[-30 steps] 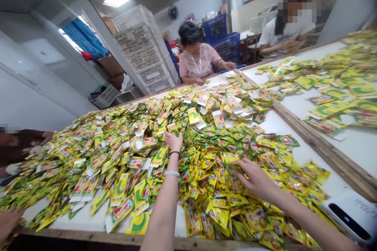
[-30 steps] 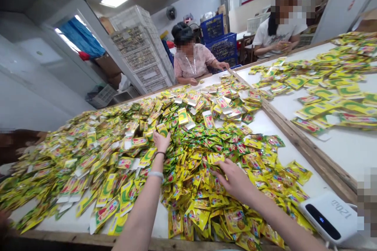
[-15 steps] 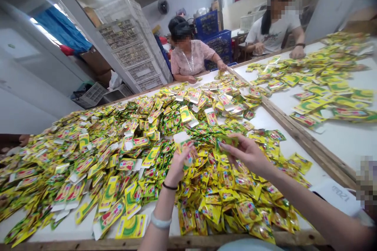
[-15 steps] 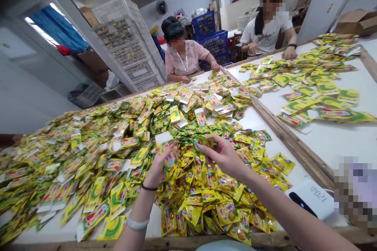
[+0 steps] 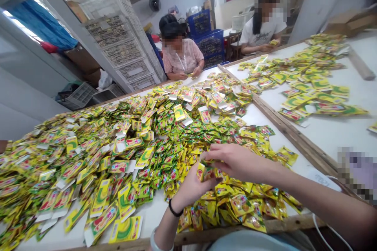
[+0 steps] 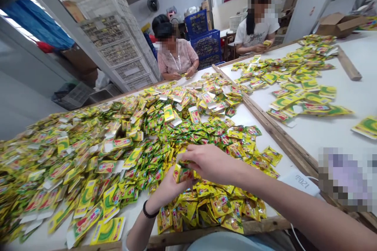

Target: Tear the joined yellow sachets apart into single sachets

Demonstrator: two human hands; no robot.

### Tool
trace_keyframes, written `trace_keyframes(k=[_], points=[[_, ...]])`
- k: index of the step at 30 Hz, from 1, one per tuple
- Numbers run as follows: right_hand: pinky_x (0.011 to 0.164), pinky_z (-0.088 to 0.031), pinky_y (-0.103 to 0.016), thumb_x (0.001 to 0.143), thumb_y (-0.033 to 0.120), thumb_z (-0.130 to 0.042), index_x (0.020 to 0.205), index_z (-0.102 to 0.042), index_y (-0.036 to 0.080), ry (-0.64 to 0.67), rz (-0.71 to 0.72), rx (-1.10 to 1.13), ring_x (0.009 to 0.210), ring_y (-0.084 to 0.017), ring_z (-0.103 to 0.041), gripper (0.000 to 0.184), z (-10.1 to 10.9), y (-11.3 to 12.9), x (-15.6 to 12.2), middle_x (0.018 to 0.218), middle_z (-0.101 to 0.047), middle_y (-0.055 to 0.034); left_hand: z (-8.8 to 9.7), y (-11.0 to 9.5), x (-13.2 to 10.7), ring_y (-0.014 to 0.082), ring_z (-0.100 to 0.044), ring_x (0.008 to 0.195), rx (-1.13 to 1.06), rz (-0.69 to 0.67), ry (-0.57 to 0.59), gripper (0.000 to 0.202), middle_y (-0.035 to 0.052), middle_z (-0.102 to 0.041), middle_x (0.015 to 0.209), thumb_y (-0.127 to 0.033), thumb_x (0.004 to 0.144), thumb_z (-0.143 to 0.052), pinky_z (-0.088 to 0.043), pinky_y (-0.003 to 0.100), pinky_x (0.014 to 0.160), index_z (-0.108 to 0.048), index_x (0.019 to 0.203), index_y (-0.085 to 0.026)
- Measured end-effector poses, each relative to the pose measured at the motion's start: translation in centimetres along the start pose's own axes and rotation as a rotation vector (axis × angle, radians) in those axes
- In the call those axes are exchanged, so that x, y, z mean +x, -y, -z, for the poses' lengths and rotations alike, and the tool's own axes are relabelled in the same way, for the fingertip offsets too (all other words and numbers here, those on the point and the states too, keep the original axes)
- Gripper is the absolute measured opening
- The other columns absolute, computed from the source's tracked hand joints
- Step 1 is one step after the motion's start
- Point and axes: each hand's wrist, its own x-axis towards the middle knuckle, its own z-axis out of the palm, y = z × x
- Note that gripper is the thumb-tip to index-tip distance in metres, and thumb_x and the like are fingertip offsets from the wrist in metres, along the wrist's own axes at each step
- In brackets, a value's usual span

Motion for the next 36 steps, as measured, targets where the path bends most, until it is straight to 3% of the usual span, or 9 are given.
trace_keyframes(k=[3, 7, 16, 21, 26, 28, 32, 34, 36], points=[[0.071, -0.041, -0.025, 0.087, 0.016, -0.048, 0.106, -0.06, 0.022, 0.018, -0.016, 0.088, 0.081, -0.015, -0.055, 0.023, -0.3, -0.6, -1.0, 0.089, -0.058, -0.0036, -0.8, 0.5, -0.5, 0.0108, -0.052, 0.06, -0.099, 0.032, 0.078, 0.032, 0.0004, -0.057, 0.073, -0.036, 0.073, -0.065, -0.045, 0.023, 0.059, -0.055, 0.093, -0.014], [0.074, -0.041, -0.027, 0.086, 0.02, -0.051, 0.101, -0.061, 0.02, -0.063, -0.102, 0.145, 0.083, -0.016, -0.054, 0.017, -1.1, -0.8, -1.5, 0.089, -0.056, -0.0042, -1.2, 0.5, -0.9, 0.0113, -0.054, 0.06, -0.159, 0.075, 0.043, 0.033, 0.0011, -0.057, 0.072, -0.044, 0.076, -0.059, -0.047, 0.025, 0.06, -0.054, 0.089, -0.015], [0.072, -0.043, -0.026, 0.088, 0.021, -0.051, 0.103, -0.059, 0.019, -0.163, -0.012, 0.311, 0.081, -0.013, -0.053, 0.017, -1.3, -0.2, -1.2, 0.09, -0.055, -0.0035, -2.2, 0.3, -0.8, 0.0124, -0.054, 0.058, -0.268, 0.082, 0.129, 0.028, 0.0009, -0.057, 0.064, -0.04, 0.072, -0.065, -0.047, 0.026, 0.059, -0.055, 0.078, -0.014], [0.07, -0.042, -0.024, 0.088, 0.017, -0.048, 0.106, -0.059, 0.021, -0.141, -0.023, 0.259, 0.081, -0.013, -0.053, 0.021, -1.3, -0.6, -2.0, 0.091, -0.053, -0.0045, -2.3, 0.4, -0.9, 0.0137, -0.056, 0.064, -0.277, 0.041, 0.029, 0.034, 0.0014, -0.059, 0.075, -0.039, 0.073, -0.064, -0.049, 0.026, 0.062, -0.054, 0.097, -0.016], [0.057, -0.036, -0.022, 0.085, 0.011, -0.047, 0.086, -0.061, 0.019, 0.065, -0.1, -0.016, 0.062, -0.01, -0.047, 0.017, -1.6, 0.1, -2.9, 0.084, -0.052, -0.0033, -2.5, 0.4, -0.8, 0.0169, -0.056, 0.084, -0.02, 0.008, 0.086, 0.029, 0.0046, -0.063, 0.092, -0.031, 0.074, -0.065, -0.046, 0.028, 0.079, -0.059, 0.097, -0.015], [0.058, -0.037, -0.022, 0.083, 0.012, -0.049, 0.09, -0.059, 0.019, 0.077, -0.115, 0.037, 0.063, -0.011, -0.048, 0.013, -1.7, 0.0, -3.1, 0.084, -0.054, -0.0028, -2.3, 0.5, -0.9, 0.016, -0.056, 0.078, -0.019, 0.041, 0.135, 0.028, 0.0038, -0.063, 0.087, -0.032, 0.074, -0.064, -0.047, 0.027, 0.075, -0.059, 0.095, -0.014], [0.064, -0.041, -0.022, 0.087, 0.021, -0.049, 0.096, -0.056, 0.019, -0.089, -0.116, 0.317, 0.073, -0.012, -0.054, 0.011, -2.3, -0.9, -4.2, 0.088, -0.06, -0.0035, -1.8, 0.6, -1.5, 0.0131, -0.056, 0.064, -0.141, 0.147, 0.245, 0.032, 0.0023, -0.061, 0.077, -0.036, 0.077, -0.061, -0.048, 0.025, 0.063, -0.055, 0.1, -0.014], [0.067, -0.042, -0.024, 0.09, 0.022, -0.045, 0.086, -0.059, 0.019, -0.133, -0.067, 0.358, 0.073, -0.012, -0.055, 0.015, -3.1, -1.0, -4.9, 0.083, -0.061, -0.0038, -1.9, 0.6, -1.8, 0.0154, -0.059, 0.074, -0.124, 0.127, 0.26, 0.04, 0.005, -0.063, 0.088, -0.033, 0.075, -0.064, -0.049, 0.027, 0.07, -0.053, 0.11, -0.015], [0.071, -0.042, -0.024, 0.092, 0.022, -0.041, 0.085, -0.06, 0.019, -0.057, -0.047, 0.402, 0.076, -0.012, -0.056, 0.021, -4.0, -0.6, -5.5, 0.082, -0.062, -0.0029, -2.3, 0.6, -1.9, 0.0195, -0.059, 0.092, -0.102, 0.068, 0.272, 0.055, 0.0083, -0.061, 0.107, -0.03, 0.073, -0.066, -0.046, 0.031, 0.084, -0.046, 0.123, -0.018]])
